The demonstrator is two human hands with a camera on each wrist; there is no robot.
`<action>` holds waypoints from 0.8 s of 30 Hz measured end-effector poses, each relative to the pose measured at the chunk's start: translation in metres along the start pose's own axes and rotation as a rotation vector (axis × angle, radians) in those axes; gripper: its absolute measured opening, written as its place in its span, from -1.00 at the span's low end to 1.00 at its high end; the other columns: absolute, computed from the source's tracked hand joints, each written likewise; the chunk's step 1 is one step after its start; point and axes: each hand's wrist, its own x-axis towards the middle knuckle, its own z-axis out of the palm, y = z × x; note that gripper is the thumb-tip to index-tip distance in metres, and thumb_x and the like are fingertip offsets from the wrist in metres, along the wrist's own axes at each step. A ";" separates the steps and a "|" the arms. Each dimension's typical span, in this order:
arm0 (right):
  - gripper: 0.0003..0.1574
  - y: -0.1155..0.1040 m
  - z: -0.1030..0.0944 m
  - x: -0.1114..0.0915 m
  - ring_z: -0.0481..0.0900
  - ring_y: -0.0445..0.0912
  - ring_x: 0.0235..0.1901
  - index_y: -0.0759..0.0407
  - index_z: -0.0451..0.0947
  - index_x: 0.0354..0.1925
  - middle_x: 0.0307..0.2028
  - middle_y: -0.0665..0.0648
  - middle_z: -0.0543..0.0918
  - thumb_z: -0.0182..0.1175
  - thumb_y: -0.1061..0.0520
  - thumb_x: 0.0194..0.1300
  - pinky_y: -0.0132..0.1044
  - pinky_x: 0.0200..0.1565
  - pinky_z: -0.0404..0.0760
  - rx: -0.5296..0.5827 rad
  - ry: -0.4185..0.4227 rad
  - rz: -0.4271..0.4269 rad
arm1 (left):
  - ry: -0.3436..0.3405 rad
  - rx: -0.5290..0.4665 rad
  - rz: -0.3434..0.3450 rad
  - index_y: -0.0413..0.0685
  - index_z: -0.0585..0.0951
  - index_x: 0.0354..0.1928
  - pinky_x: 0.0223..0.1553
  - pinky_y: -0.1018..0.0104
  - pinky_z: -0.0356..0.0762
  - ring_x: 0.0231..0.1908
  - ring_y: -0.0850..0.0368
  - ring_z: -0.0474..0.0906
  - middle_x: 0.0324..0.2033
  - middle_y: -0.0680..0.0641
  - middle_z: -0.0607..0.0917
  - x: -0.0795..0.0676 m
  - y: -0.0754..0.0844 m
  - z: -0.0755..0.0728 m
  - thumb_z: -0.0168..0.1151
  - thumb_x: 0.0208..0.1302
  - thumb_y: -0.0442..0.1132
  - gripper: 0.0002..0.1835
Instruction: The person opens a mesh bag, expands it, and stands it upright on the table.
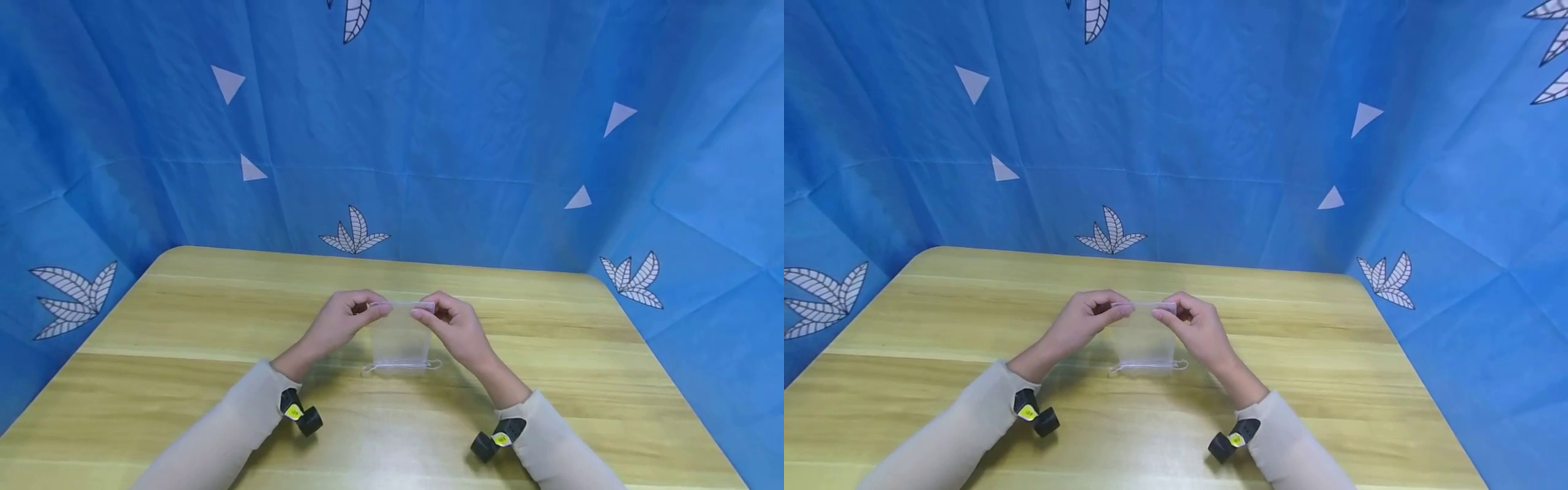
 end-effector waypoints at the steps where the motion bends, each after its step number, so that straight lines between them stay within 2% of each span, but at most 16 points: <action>1: -0.94 0.000 0.001 0.000 0.44 -0.14 -0.46 0.19 0.63 -0.24 -0.38 0.06 0.60 0.27 0.20 0.33 -0.35 -0.39 0.48 -0.004 0.001 0.000 | -0.003 0.000 -0.005 0.10 0.73 -0.14 -0.52 0.35 0.27 -0.54 0.11 0.32 -0.55 -0.08 0.54 0.000 0.000 0.001 0.25 0.34 0.04 -0.76; 7: -0.99 0.000 0.002 -0.001 0.40 -0.15 -0.48 0.21 0.63 -0.27 -0.43 0.07 0.57 0.27 0.26 0.32 -0.37 -0.42 0.41 -0.018 0.003 0.009 | -0.024 -0.004 -0.010 0.14 0.73 -0.11 -0.56 0.35 0.24 -0.59 0.15 0.27 -0.64 0.03 0.45 -0.001 0.002 0.005 0.26 0.32 0.06 -0.75; 11: -0.95 -0.003 0.002 0.000 0.39 -0.17 -0.48 0.22 0.62 -0.28 -0.43 0.19 0.57 0.24 0.33 0.31 -0.38 -0.42 0.39 -0.029 -0.001 0.022 | -0.011 -0.009 -0.012 0.14 0.73 -0.13 -0.55 0.36 0.22 -0.59 0.15 0.25 -0.64 0.02 0.44 -0.002 0.002 0.005 0.26 0.33 0.06 -0.76; 15: -0.94 -0.017 0.002 -0.001 0.37 -0.20 -0.49 0.29 0.61 -0.29 -0.44 0.30 0.55 0.21 0.36 0.33 -0.39 -0.42 0.37 -0.032 -0.017 0.026 | -0.014 -0.004 -0.005 0.12 0.73 -0.13 -0.57 0.36 0.22 -0.60 0.16 0.25 -0.65 0.03 0.43 -0.002 0.002 0.005 0.26 0.33 0.04 -0.76; 19: -0.93 -0.032 0.003 -0.002 0.37 -0.17 -0.49 0.31 0.60 -0.30 -0.44 0.29 0.55 0.18 0.36 0.34 -0.37 -0.42 0.38 -0.038 -0.029 0.011 | -0.016 -0.002 -0.002 0.10 0.73 -0.13 -0.57 0.37 0.22 -0.60 0.17 0.26 -0.65 0.04 0.43 -0.002 0.003 0.006 0.25 0.35 0.02 -0.77; 24: -0.94 -0.035 0.004 -0.002 0.41 -0.15 -0.46 0.32 0.61 -0.29 -0.41 0.27 0.57 0.19 0.35 0.35 -0.39 -0.39 0.41 -0.032 -0.031 0.029 | 0.001 -0.006 0.003 0.10 0.74 -0.18 -0.56 0.37 0.23 -0.60 0.17 0.26 -0.65 0.04 0.44 -0.003 0.002 0.007 0.26 0.35 -0.01 -0.80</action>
